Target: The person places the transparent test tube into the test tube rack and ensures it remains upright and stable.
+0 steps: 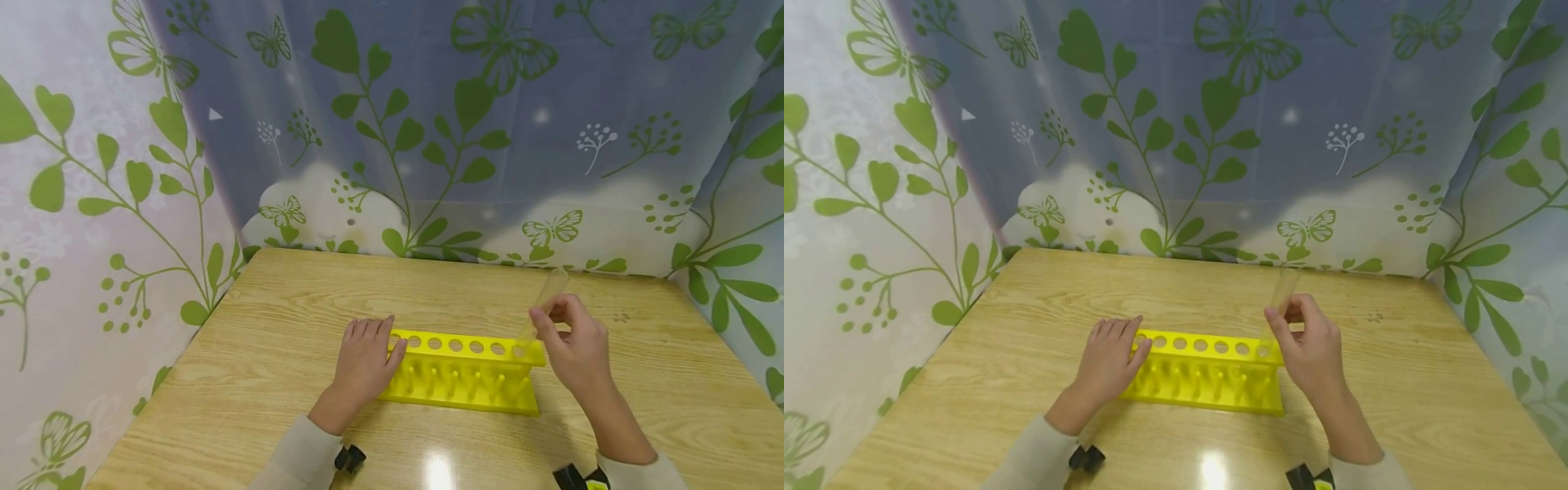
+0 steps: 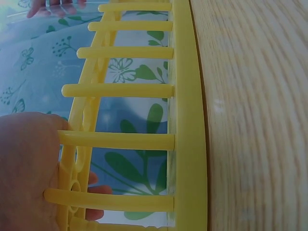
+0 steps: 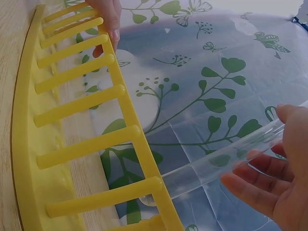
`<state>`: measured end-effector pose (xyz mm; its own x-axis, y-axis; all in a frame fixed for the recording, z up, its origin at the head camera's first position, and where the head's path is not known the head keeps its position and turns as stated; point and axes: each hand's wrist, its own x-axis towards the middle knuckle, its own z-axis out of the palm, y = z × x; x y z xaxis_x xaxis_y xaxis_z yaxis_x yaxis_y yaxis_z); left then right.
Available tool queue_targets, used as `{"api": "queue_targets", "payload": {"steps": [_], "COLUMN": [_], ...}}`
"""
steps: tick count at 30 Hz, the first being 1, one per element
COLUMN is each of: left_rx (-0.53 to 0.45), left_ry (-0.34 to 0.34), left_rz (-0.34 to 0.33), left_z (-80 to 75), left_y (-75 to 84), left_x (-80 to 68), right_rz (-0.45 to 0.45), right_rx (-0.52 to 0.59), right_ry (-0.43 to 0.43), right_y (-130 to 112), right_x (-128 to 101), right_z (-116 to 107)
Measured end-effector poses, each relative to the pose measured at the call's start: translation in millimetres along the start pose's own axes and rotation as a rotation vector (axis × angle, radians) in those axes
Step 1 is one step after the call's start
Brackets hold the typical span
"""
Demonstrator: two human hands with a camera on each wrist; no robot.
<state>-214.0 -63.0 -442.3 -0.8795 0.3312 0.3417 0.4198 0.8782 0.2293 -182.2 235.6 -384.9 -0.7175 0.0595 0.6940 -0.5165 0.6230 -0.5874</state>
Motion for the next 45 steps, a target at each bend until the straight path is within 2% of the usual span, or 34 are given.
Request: {"api": "queue_targets", "payload": {"steps": [16,26,33,45], "left_rx": [0.001,-0.001,0.0,0.001], "left_ry": [-0.009,-0.004,-0.006,-0.014], "left_rz": [-0.004,-0.006,-0.007,-0.009], "left_z": [0.9,1.6,2.9,3.3], "left_y": [-0.6,-0.8,-1.8,-1.8], "left_x": [0.4,0.7,0.8,1.1], "right_rz": [-0.003,0.036,0.011,0.052], "right_rx": [-0.013,-0.027,-0.036,-0.071], "right_ry": [-0.013,-0.021,-0.015,-0.029], "right_y": [0.9,3.9,4.7,4.9], "right_x": [-0.3,-0.3,0.1,-1.1], "right_z": [-0.3,0.6,0.4,-1.1]}}
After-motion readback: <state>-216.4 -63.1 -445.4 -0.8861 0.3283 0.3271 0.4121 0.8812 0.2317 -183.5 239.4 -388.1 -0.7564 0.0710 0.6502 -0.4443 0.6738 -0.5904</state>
